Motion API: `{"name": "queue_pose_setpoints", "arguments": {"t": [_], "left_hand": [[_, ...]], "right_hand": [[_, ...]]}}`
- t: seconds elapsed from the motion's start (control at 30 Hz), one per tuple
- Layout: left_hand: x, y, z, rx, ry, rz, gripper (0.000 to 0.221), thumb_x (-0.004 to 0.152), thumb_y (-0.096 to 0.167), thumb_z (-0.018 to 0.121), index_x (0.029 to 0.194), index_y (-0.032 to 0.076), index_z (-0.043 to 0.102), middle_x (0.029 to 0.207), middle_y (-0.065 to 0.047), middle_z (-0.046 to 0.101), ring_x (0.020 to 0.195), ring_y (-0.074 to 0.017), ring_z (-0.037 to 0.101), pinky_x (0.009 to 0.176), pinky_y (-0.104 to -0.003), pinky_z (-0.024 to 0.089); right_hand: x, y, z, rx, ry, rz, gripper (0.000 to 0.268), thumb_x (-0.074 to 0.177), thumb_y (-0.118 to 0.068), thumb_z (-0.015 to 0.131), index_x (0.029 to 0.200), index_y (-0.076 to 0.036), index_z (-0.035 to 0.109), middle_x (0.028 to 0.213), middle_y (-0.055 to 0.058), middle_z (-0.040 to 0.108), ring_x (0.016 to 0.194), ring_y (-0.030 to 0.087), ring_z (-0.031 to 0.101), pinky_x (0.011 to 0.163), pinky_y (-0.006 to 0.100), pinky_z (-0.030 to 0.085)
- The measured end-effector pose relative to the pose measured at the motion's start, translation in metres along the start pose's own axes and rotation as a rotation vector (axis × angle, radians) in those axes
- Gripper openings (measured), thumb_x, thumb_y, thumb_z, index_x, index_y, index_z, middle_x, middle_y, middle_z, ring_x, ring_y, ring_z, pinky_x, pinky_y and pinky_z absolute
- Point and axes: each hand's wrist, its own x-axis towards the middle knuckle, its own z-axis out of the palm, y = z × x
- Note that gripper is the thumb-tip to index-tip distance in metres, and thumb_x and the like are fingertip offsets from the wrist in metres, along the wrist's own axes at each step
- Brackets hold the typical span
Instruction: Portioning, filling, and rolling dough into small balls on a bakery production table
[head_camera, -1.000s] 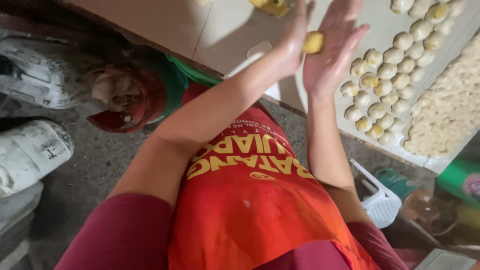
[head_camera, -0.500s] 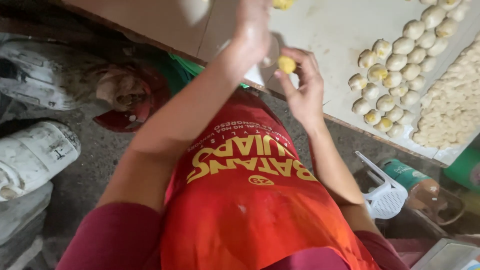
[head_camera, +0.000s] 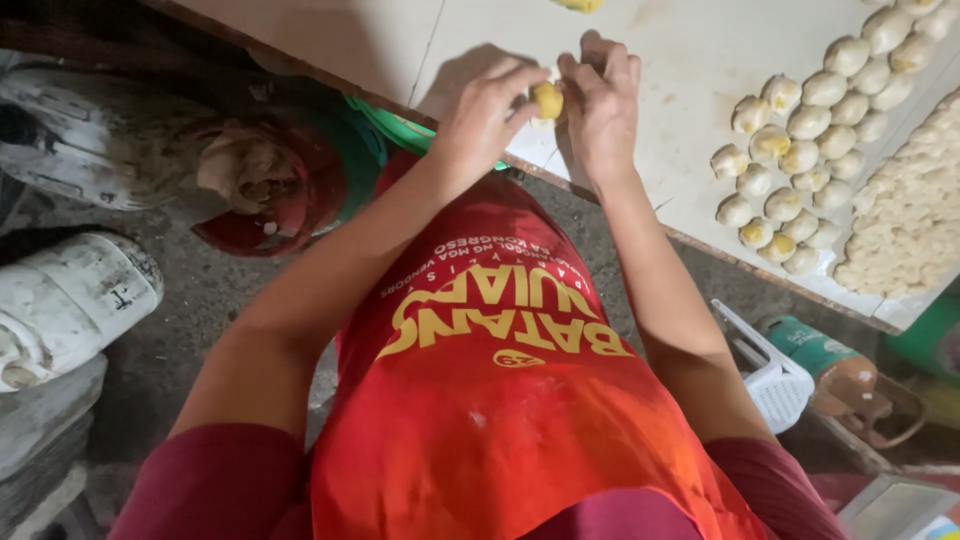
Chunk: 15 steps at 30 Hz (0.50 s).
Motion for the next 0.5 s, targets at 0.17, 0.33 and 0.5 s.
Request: {"name": "queue_pose_setpoints", "arguments": {"t": [0.17, 0.33, 0.5], "left_hand": [[0.007, -0.003, 0.005, 0.126, -0.01, 0.046, 0.023, 0.079, 0.015, 0.084, 0.094, 0.01, 0.067, 0.095, -0.004, 0.066, 0.081, -0.0191, 0.065, 0.071, -0.034, 0.055], [0.019, -0.011, 0.009, 0.239, -0.189, -0.046, 0.045, 0.079, 0.027, 0.084, 0.117, 0.021, 0.061, 0.117, -0.012, 0.053, 0.107, -0.0329, 0.052, 0.083, -0.05, 0.057], [0.014, -0.021, 0.003, 0.287, -0.192, 0.303, 0.026, 0.085, 0.019, 0.078, 0.109, 0.012, 0.07, 0.111, -0.009, 0.064, 0.103, -0.0244, 0.06, 0.085, -0.039, 0.056]], "right_hand": [[0.003, 0.011, -0.013, 0.113, -0.097, -0.074, 0.015, 0.081, 0.017, 0.073, 0.081, 0.004, 0.066, 0.099, 0.013, 0.059, 0.096, 0.028, 0.057, 0.08, 0.036, 0.054], [-0.018, -0.041, -0.042, 0.216, -0.21, -0.038, 0.021, 0.108, 0.003, 0.042, 0.095, 0.005, 0.059, 0.086, 0.012, 0.065, 0.066, 0.015, 0.061, 0.056, 0.016, 0.057], [-0.067, -0.031, -0.053, 0.039, -0.313, -0.144, 0.069, 0.105, 0.003, 0.062, 0.157, -0.015, 0.02, 0.163, 0.012, 0.016, 0.153, 0.033, 0.017, 0.128, 0.061, 0.025]]}}
